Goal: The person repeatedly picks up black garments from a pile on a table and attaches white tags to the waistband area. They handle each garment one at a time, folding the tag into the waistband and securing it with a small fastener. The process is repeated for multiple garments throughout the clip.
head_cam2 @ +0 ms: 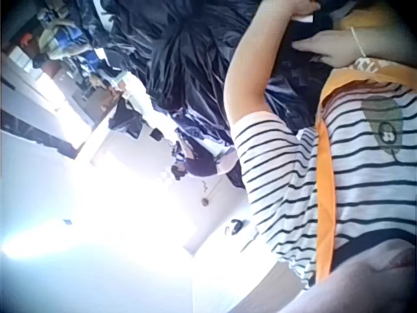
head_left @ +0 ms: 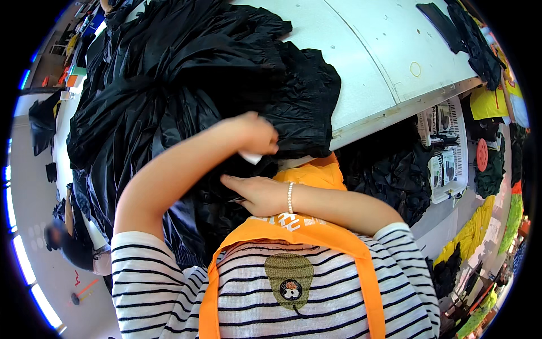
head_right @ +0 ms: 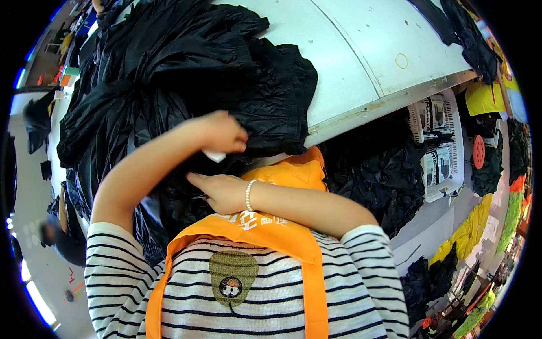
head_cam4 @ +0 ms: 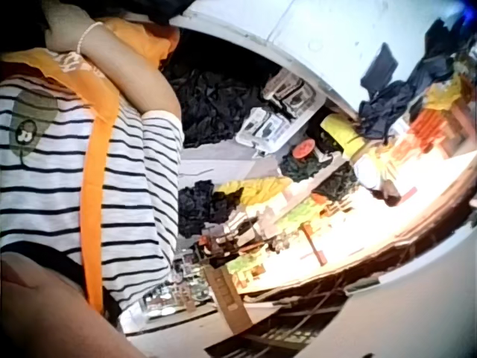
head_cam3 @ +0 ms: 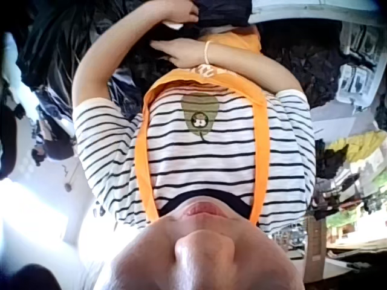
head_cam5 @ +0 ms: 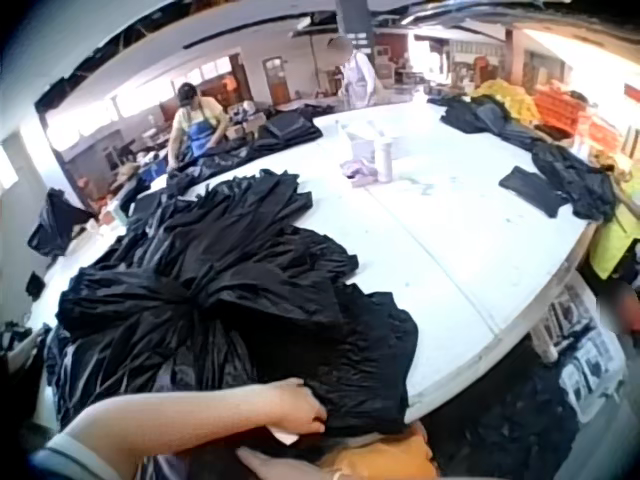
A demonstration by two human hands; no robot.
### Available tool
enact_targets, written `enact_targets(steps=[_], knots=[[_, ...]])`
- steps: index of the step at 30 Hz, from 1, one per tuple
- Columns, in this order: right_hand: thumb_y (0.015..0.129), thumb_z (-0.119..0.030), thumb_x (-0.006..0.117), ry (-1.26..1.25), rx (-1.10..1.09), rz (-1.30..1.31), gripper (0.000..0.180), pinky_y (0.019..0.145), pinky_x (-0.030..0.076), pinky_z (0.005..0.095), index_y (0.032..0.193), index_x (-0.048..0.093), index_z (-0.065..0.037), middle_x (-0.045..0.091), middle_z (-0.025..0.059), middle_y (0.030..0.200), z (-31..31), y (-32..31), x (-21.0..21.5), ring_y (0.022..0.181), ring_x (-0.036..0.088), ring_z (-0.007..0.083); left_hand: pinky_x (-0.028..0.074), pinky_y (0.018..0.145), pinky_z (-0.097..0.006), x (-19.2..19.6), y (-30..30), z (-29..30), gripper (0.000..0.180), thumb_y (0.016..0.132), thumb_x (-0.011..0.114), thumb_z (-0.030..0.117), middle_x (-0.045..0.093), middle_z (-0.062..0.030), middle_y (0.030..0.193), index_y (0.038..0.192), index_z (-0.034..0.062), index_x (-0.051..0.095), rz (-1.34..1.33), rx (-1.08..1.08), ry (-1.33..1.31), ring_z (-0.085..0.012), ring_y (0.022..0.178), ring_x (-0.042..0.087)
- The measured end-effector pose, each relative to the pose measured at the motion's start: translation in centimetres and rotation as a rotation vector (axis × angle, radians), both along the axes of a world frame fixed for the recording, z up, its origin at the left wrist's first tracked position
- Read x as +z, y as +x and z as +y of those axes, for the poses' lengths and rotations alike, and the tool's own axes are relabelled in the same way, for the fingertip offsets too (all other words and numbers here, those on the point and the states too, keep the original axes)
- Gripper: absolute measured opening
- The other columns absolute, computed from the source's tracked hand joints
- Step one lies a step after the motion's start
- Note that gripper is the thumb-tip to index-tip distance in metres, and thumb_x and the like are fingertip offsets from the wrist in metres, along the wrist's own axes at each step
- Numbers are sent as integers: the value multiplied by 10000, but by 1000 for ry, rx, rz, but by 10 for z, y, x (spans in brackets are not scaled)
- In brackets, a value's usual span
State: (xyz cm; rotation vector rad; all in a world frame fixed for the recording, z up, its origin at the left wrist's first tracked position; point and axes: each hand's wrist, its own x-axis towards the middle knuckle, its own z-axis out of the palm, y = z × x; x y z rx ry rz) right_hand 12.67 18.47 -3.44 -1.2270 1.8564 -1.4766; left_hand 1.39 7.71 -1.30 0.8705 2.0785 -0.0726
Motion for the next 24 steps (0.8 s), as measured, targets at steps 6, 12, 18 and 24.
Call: enact_targets(steps=[6,12,18,24], knots=[[833,-92,536,232,-309,-174,278,851,491,387,1091,634,-64,638,168,1071,73,-48,-2,958,610,354,506,784,-349,24,50,15,286,827,547,264,693,-68,980,1001,99,702,-253,-277,-459,-224,934,654],[872,-19,535,124,-778,-487,185,822,489,273,1013,652,7,696,125,919,104,-71,-108,875,662,190,520,726,-383,-59,59,14,230,823,535,196,694,-109,863,897,42,688,-131,-19,-312,-257,866,666],[858,-32,555,140,-1074,-496,149,720,479,261,977,626,23,647,92,760,131,-75,-109,743,633,162,505,624,-420,-61,47,29,191,798,602,234,642,-151,742,760,47,613,163,364,305,-327,742,634],[828,-146,626,485,-899,-164,286,751,493,349,1035,532,29,607,175,851,116,-95,-76,790,618,292,492,746,-357,-77,25,32,235,767,665,84,567,-101,957,995,54,613,456,634,837,-290,900,582]])
